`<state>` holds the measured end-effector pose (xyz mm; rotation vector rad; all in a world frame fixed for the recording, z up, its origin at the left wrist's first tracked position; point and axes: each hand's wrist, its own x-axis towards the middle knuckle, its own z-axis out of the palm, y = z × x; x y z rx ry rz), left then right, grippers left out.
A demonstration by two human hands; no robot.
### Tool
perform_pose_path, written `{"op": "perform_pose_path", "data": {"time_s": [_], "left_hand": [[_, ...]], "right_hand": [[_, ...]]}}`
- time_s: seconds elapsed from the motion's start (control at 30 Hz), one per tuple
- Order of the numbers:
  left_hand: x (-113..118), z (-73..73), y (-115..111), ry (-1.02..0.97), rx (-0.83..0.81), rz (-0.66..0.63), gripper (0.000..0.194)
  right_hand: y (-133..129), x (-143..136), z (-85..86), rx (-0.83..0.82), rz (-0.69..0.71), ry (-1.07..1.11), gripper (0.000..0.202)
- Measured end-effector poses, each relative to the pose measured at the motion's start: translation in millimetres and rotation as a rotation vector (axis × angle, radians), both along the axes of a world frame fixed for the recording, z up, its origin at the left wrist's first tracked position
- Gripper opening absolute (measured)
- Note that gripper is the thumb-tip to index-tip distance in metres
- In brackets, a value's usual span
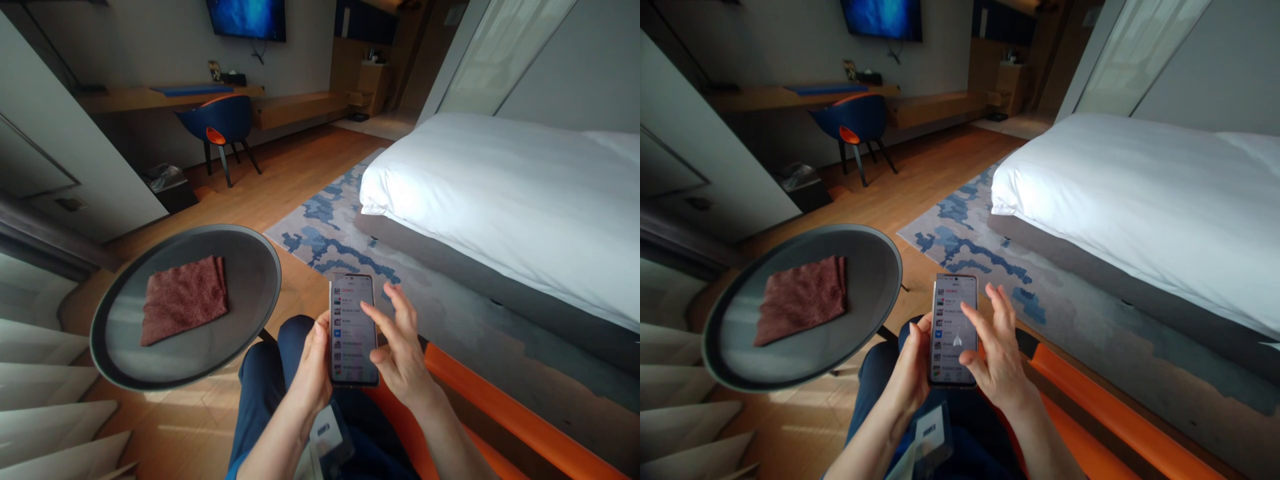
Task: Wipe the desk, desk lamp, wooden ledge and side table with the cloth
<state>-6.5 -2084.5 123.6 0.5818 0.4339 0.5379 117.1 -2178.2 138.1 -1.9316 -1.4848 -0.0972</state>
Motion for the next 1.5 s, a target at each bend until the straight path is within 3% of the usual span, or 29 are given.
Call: {"op": "perform_pose_path", "data": {"time_s": [0.27,0.5,0.8,1.07,1.5], "left_hand": [[1.4,-2.7,-0.1,0.004,0.031,0.013,0.059],[2.8,-1.2,0.3,0.043,-0.007,0.032,0.062],[3.7,-2.6,2.3,-0.016,0.0,0.048,0.056],[4.3,-2.1,1.5,-0.019,0.041,0.084,0.056],[4.8,-9.8,0.6,0.047,-0.002,0.069,0.073]], "right_hand": [[6.1,0.4,-0.5,-0.046,0.014,-0.078,0.068],[-7.7,8.6,-22.4,0.073,-0.052,0.398,0.061],[-2.4,2.5,-23.5,0.105,0.048,0.596,0.065],[-3.2,1.1,-25.4,0.181,0.027,0.809,0.059],[-2.0,0.7,-26.9,0.169,0.014,0.767,0.056]]}}
